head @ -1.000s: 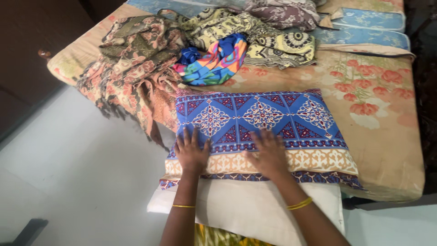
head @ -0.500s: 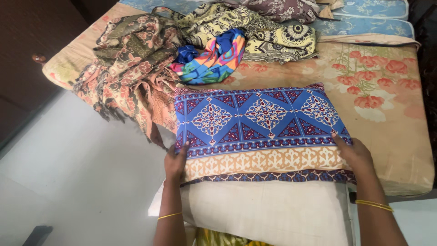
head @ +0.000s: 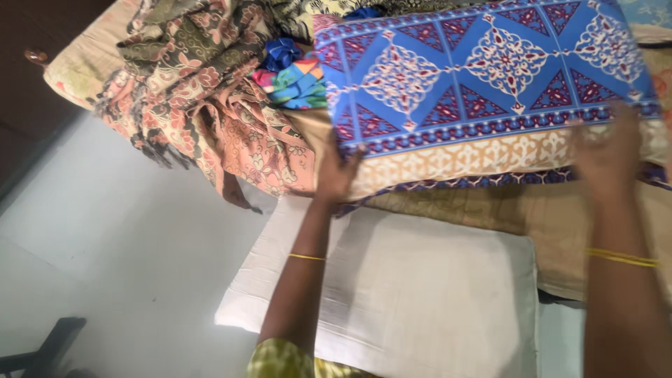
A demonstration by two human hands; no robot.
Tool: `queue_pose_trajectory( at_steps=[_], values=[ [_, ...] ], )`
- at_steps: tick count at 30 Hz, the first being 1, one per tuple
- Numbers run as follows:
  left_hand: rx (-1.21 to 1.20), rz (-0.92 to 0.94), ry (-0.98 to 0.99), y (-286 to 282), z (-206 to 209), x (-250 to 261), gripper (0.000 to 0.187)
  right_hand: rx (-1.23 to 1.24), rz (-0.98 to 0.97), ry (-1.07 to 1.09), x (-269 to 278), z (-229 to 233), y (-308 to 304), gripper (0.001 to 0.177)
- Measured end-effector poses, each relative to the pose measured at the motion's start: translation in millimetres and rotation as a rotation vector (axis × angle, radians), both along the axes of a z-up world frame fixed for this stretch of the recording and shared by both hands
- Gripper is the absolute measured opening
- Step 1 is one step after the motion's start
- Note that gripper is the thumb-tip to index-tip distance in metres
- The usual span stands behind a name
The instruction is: The person puts pillowcases onto white pillows, pulling the fabric over the pillows and smoothing the surfaces by hand on a bed.
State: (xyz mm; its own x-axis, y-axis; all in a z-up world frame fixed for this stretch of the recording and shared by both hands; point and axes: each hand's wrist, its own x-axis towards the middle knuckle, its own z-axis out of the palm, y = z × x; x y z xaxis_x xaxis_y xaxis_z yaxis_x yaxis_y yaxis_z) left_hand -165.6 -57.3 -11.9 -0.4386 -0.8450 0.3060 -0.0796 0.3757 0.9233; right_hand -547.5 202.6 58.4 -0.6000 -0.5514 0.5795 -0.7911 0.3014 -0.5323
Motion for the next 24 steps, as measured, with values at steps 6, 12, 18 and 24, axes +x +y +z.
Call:
queue_pose_trajectory(
  at_steps=[6,12,18,24],
  values=[
    [-0.675,0.234,-0.443,70.2,-93.6,-16.7,0.084,0.605,-0.074,0.133,127.8,-145.8,-46.2,0.098],
    [-0.203,0.17,-0.766,57.6,-76.4,4.7,0.05,0.608,-0.068,0.005,130.3,-164.7,-40.3,0.097],
    [-0.214,0.032,-0.986,57.5,-96.6,0.9,0.053,0.59,-0.055,0.013,128.4,-168.2,-37.2,0.097],
    [-0.332,0.1,-0.925,76.1,-89.9,20.7,0.05,0.658,0.034,0.02,132.5,-167.0,-17.8,0.089]
  ],
)
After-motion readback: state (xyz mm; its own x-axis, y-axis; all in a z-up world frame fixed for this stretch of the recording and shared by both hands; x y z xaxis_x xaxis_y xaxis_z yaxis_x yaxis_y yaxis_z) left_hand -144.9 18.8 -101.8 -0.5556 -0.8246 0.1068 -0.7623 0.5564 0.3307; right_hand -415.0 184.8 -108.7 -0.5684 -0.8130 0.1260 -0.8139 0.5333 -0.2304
